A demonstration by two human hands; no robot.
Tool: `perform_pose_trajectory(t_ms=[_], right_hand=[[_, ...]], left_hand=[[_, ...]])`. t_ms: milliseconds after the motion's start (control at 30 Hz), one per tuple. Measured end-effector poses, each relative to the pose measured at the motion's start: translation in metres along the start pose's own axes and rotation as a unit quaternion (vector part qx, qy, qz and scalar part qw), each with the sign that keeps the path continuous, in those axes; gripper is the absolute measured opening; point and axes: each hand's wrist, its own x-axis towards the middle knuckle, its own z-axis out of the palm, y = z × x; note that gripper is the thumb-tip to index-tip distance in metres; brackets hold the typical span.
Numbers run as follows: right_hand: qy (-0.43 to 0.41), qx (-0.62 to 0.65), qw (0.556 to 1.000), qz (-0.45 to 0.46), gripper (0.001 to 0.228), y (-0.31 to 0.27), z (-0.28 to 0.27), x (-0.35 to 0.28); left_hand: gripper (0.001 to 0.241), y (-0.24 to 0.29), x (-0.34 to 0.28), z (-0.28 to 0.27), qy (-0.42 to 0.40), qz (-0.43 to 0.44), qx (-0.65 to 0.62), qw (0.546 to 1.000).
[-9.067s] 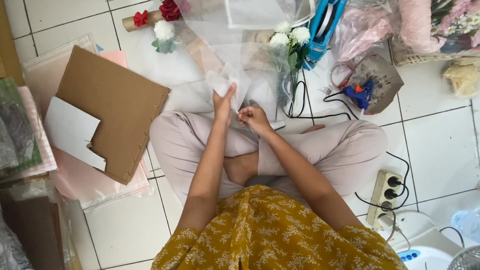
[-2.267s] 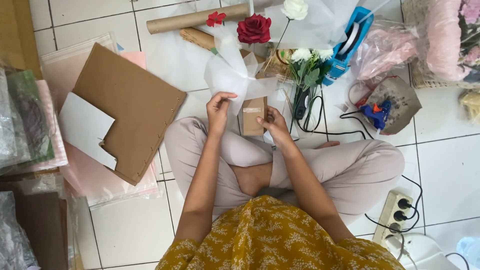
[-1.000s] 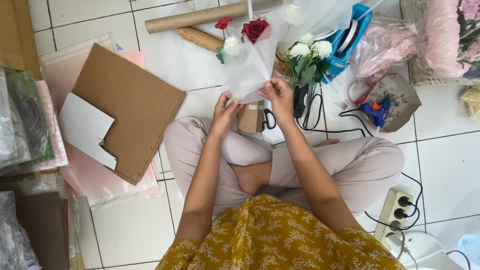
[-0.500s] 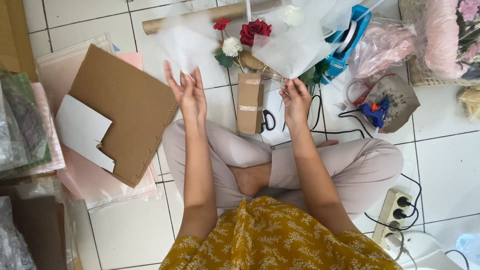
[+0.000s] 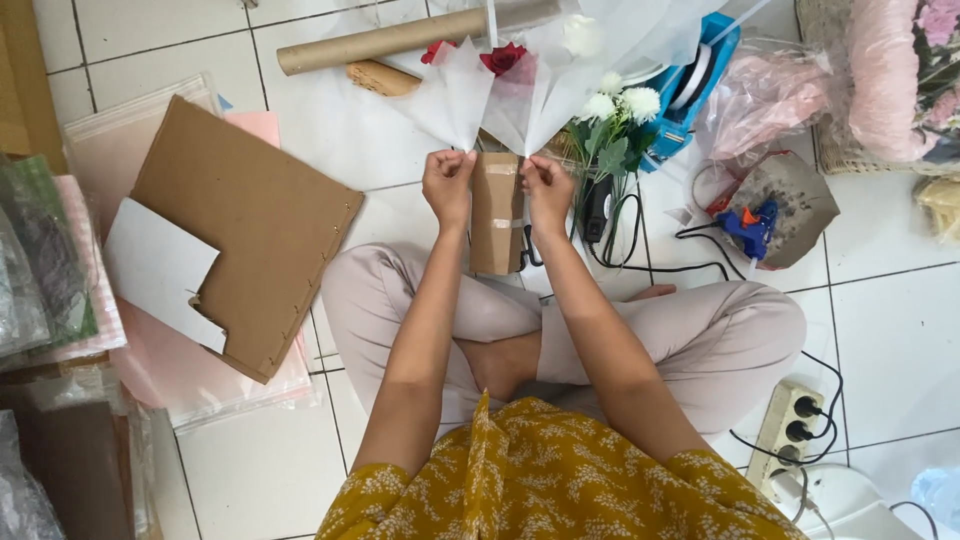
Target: The person wraps a small bouquet of artificial flowers in white tissue paper and secures it with tape. They adjust the paper, apply tape to the base, and smooth the edges to complete the wrapping.
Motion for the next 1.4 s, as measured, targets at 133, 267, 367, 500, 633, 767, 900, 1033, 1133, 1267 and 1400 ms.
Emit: perform_pose_trajectory(t_ms=[133, 267, 367, 500, 633, 767, 900, 1033, 1133, 1267, 1400], right_hand=[[0.049, -0.076, 0.995, -0.048, 0.017, 0.027, -0.001, 0.008], [0.034, -0.065, 0.997, -0.024, 0.016, 0.021, 0.004, 0.0], [0.01, -0.044, 0.999, -0.024, 0.016, 0.022, 0.007, -0.003], [-0.015, -0.031, 0.998, -0.046, 0.015, 0.009, 0.009, -0.014], [-0.036, -0.045, 0.997, -0.059, 0.012, 0.004, 0.009, -0.025], [-0.092, -0.085, 0.991, -0.038, 0.02, 0.026, -0.004, -0.018], [-0.143, -0.107, 0.981, -0.07, 0.038, 0.016, -0.042, -0.01], [-0.096, -0.15, 0.979, -0.103, 0.033, -0.028, -0.124, 0.018], [-0.071, -0.153, 0.976, -0.138, 0.025, -0.077, -0.187, 0.033], [0.045, 0.017, 0.997, -0.058, 0.022, -0.138, -0.244, 0.041], [0.207, 0.164, 0.964, 0.011, 0.039, -0.164, -0.291, 0.051]], left_hand=[[0.017, 0.014, -0.012, -0.001, 0.001, -0.006, 0.035, 0.999], [0.021, 0.014, -0.018, 0.0, 0.001, -0.022, 0.022, 1.0], [0.02, 0.013, -0.019, 0.0, -0.01, -0.022, -0.004, 1.0], [0.02, 0.044, -0.032, -0.011, -0.012, 0.003, 0.0, 1.0], [0.019, 0.055, -0.049, -0.023, -0.003, 0.011, -0.007, 1.0], [0.014, 0.027, -0.052, -0.026, 0.009, 0.032, 0.014, 0.999], [0.013, 0.008, -0.053, -0.022, -0.004, 0.102, 0.049, 0.994], [0.021, 0.018, -0.074, -0.026, -0.012, 0.175, 0.094, 0.98], [0.022, 0.014, -0.086, -0.021, 0.015, 0.16, 0.104, 0.981], [0.019, 0.048, -0.129, -0.007, 0.008, 0.262, 0.132, 0.956], [0.015, 0.054, -0.173, 0.026, -0.066, 0.325, 0.122, 0.936]])
